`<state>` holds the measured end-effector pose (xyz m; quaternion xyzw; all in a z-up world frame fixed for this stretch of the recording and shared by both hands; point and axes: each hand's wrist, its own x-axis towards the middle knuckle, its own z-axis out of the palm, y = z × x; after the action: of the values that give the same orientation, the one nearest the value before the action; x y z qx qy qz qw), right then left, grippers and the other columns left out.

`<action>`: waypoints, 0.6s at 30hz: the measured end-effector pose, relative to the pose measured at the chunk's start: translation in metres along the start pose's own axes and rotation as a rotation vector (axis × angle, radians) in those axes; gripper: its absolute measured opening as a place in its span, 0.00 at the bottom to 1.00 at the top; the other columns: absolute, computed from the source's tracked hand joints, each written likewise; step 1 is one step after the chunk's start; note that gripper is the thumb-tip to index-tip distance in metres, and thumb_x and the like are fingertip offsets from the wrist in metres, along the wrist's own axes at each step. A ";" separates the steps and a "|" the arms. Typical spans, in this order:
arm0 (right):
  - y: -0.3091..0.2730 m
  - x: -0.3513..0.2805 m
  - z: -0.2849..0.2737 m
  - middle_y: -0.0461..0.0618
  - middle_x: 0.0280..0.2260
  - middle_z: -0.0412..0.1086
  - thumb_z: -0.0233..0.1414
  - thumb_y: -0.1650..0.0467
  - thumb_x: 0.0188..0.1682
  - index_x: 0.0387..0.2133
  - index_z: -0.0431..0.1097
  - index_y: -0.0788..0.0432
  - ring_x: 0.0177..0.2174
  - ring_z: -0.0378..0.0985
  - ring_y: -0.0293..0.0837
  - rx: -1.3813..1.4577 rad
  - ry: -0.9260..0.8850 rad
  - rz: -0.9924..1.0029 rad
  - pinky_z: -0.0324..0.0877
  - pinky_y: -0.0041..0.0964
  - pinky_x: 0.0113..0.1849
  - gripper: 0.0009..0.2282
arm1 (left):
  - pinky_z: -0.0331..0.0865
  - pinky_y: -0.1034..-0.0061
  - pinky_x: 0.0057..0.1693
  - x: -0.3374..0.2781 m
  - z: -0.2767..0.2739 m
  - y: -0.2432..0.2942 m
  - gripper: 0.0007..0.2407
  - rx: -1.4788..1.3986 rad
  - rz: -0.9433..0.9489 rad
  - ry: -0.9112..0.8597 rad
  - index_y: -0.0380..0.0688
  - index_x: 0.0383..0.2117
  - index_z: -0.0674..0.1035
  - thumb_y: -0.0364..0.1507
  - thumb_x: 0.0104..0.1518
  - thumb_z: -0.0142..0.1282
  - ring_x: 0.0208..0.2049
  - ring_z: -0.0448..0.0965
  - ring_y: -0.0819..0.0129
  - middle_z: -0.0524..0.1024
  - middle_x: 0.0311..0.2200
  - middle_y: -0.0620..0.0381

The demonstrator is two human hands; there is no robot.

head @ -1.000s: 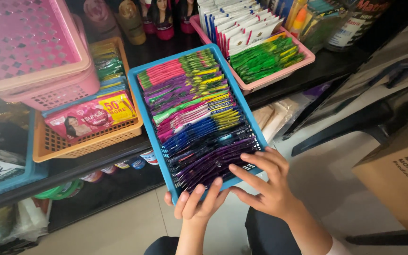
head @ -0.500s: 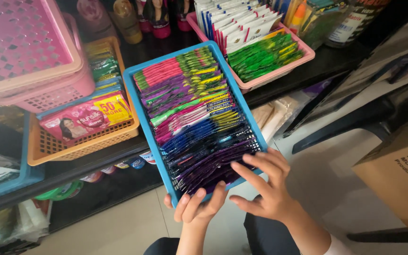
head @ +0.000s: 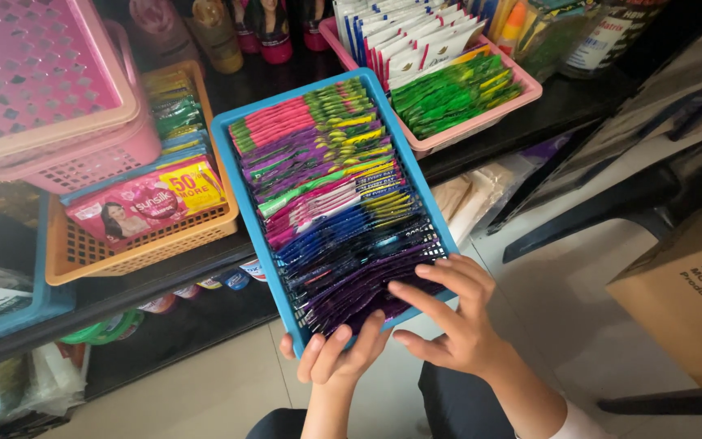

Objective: Organizing various consumer goods including diaper packs, medicine boxes, and shampoo sachets on storage shelves.

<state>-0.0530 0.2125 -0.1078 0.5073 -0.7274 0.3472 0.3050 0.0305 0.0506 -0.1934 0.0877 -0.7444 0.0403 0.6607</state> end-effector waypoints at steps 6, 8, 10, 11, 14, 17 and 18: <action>0.002 -0.001 0.000 0.47 0.55 0.61 0.59 0.55 0.49 0.44 0.76 0.47 0.57 0.58 0.50 0.044 0.008 -0.032 0.57 0.52 0.61 0.16 | 0.43 0.62 0.73 0.000 -0.006 -0.001 0.07 0.016 0.012 -0.049 0.81 0.35 0.82 0.51 0.54 0.68 0.65 0.48 0.69 0.58 0.56 0.70; 0.002 0.000 0.001 0.46 0.55 0.61 0.59 0.55 0.49 0.44 0.76 0.46 0.57 0.58 0.50 0.047 0.003 -0.039 0.57 0.52 0.62 0.15 | 0.43 0.63 0.73 -0.002 -0.006 -0.001 0.09 0.025 -0.001 -0.086 0.80 0.37 0.85 0.54 0.54 0.67 0.64 0.48 0.70 0.59 0.55 0.71; 0.001 0.001 0.001 0.47 0.55 0.61 0.59 0.55 0.48 0.46 0.76 0.49 0.57 0.58 0.50 0.030 0.012 -0.022 0.57 0.51 0.61 0.17 | 0.44 0.65 0.73 -0.002 -0.003 0.000 0.07 0.001 -0.021 -0.052 0.83 0.35 0.83 0.51 0.53 0.68 0.64 0.49 0.73 0.59 0.55 0.74; -0.001 0.003 0.000 0.47 0.55 0.61 0.59 0.55 0.48 0.46 0.76 0.49 0.57 0.58 0.50 0.029 0.011 -0.023 0.57 0.51 0.61 0.17 | 0.44 0.65 0.73 -0.003 -0.002 0.000 0.07 0.001 -0.022 -0.052 0.83 0.35 0.83 0.51 0.53 0.68 0.64 0.49 0.73 0.59 0.55 0.74; -0.004 0.006 -0.001 0.49 0.56 0.61 0.58 0.55 0.48 0.51 0.75 0.51 0.56 0.57 0.50 -0.022 -0.012 0.001 0.57 0.51 0.60 0.22 | 0.44 0.64 0.74 -0.004 0.000 0.001 0.07 0.010 -0.023 -0.011 0.85 0.34 0.81 0.48 0.54 0.70 0.66 0.49 0.73 0.59 0.55 0.75; -0.004 0.004 0.000 0.47 0.57 0.61 0.58 0.54 0.50 0.54 0.74 0.49 0.57 0.56 0.50 -0.019 -0.033 -0.001 0.57 0.49 0.61 0.21 | 0.44 0.64 0.73 0.000 -0.002 0.001 0.07 0.014 -0.020 -0.026 0.84 0.35 0.81 0.49 0.54 0.69 0.65 0.49 0.73 0.59 0.55 0.75; -0.003 0.004 0.001 0.46 0.57 0.61 0.57 0.54 0.50 0.53 0.75 0.48 0.57 0.56 0.49 -0.027 -0.028 -0.011 0.57 0.50 0.61 0.21 | 0.44 0.64 0.73 0.002 -0.002 0.001 0.08 0.019 -0.015 -0.024 0.84 0.36 0.81 0.50 0.54 0.68 0.65 0.49 0.72 0.59 0.55 0.74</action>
<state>-0.0511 0.2088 -0.1046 0.5121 -0.7334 0.3285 0.3034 0.0316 0.0519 -0.1912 0.1001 -0.7511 0.0415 0.6512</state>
